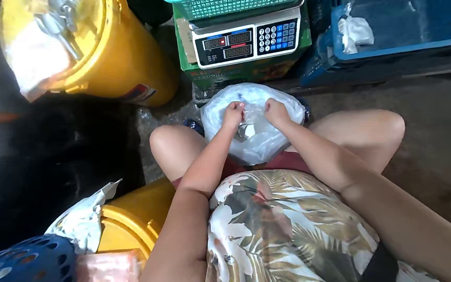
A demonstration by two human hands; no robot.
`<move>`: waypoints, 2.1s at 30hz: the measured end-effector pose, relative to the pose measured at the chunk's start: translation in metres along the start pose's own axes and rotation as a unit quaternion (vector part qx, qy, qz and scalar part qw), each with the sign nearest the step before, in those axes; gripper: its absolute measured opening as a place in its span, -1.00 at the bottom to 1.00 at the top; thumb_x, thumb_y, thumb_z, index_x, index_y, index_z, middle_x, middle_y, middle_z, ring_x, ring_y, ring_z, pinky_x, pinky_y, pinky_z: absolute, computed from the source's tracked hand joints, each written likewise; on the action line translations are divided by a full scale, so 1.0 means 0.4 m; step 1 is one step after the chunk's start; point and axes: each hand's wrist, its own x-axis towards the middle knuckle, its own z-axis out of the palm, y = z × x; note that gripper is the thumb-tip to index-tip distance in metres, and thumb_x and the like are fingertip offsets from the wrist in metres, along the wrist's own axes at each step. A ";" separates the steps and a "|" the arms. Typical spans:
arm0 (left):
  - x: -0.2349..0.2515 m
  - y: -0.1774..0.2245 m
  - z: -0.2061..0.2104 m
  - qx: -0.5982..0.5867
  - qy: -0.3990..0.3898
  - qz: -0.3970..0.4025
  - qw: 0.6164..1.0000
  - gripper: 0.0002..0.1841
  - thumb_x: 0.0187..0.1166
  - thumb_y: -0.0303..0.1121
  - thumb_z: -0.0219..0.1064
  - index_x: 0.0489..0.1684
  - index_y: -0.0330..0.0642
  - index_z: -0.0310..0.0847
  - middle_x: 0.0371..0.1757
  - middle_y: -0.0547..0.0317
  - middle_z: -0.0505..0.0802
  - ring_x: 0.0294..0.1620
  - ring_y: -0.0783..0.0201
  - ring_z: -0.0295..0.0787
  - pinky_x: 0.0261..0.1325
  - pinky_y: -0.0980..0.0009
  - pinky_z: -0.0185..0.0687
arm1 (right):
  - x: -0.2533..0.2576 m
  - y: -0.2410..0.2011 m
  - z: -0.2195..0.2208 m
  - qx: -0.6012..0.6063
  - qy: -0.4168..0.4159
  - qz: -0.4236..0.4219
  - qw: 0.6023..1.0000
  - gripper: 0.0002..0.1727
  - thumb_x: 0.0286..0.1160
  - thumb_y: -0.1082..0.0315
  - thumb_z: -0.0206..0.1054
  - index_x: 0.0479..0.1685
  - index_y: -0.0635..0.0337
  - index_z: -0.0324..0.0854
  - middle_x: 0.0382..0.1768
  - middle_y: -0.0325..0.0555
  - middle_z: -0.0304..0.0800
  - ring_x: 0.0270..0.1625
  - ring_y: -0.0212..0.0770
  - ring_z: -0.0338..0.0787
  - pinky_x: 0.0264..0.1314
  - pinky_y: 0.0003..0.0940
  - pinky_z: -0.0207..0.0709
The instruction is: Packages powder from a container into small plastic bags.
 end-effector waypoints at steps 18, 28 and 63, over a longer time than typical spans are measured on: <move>0.064 -0.045 -0.072 0.229 0.051 -0.068 0.970 -0.67 0.70 -0.31 0.30 0.26 -0.36 0.63 0.10 -0.29 0.82 0.00 -0.12 0.84 0.12 -0.09 0.76 | 0.065 0.098 0.076 0.010 -0.043 -0.328 0.944 -0.76 0.38 0.68 0.35 -0.28 0.17 0.89 0.04 0.18 0.75 0.12 0.13 0.76 0.25 0.18 0.63; 0.069 -0.108 0.030 0.556 -0.192 -0.108 0.801 -0.46 0.65 -0.05 0.34 0.36 -0.36 0.60 0.32 -0.38 0.75 0.40 -0.33 0.69 0.34 -0.38 0.56 | 0.047 0.058 0.007 -0.024 -0.086 0.059 0.994 -0.46 0.41 0.56 0.30 0.48 0.21 0.55 0.30 0.35 0.70 0.17 0.37 0.80 0.15 0.40 0.64; 0.135 -0.199 0.070 0.611 -0.410 0.020 0.676 -0.59 0.87 -0.09 0.05 0.41 -0.06 0.68 0.32 -0.17 0.82 0.44 -0.20 0.70 0.43 -0.30 0.50 | 0.051 -0.022 -0.100 0.092 -0.127 -0.136 0.978 -0.46 0.58 0.61 0.21 0.56 0.12 0.54 0.52 -0.06 0.65 0.47 -0.05 0.69 0.32 0.08 0.63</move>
